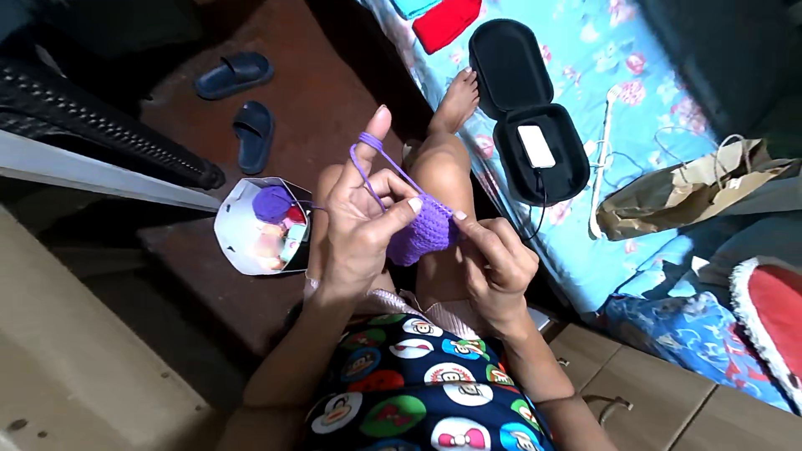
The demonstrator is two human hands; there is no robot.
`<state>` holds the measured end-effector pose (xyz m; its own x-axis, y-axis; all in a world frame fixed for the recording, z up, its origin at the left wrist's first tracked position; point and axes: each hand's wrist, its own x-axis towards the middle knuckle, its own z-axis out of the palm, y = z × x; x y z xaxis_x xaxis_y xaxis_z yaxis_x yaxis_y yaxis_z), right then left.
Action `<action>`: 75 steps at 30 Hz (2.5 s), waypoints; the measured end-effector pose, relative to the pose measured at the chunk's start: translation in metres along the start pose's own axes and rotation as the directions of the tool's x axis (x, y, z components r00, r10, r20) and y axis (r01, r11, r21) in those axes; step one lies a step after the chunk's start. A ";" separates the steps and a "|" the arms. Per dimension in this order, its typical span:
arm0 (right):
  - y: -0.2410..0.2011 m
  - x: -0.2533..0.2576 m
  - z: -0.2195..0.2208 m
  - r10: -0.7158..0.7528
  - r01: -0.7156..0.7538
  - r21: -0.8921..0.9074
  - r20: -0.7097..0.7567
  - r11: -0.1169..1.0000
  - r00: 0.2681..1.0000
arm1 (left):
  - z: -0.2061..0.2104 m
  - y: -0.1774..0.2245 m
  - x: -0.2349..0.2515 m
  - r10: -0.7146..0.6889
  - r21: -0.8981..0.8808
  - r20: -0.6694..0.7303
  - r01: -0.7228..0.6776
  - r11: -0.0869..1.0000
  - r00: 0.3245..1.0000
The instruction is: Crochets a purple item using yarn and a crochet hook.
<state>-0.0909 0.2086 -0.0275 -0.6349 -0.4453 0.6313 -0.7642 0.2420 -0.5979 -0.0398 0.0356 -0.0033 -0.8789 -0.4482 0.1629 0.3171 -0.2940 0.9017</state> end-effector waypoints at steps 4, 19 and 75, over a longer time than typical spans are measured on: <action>0.003 0.000 -0.003 0.035 -0.037 0.115 0.024 0.993 0.999 | -0.001 0.000 0.003 -0.109 -0.085 -0.001 0.108 0.990 0.994; 0.003 0.000 -0.006 0.108 -0.116 0.146 0.055 0.983 0.993 | 0.001 -0.001 0.001 -0.129 -0.055 -0.019 0.128 0.990 0.991; -0.007 0.005 0.000 0.322 -0.324 0.413 0.077 0.851 0.944 | 0.016 -0.020 -0.016 0.194 0.153 -0.045 -0.186 0.971 0.980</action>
<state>-0.0887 0.2048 -0.0203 -0.8365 -0.4087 0.3650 -0.3975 -0.0059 -0.9176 -0.0375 0.0619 -0.0172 -0.7835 -0.5345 0.3169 0.4161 -0.0727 0.9064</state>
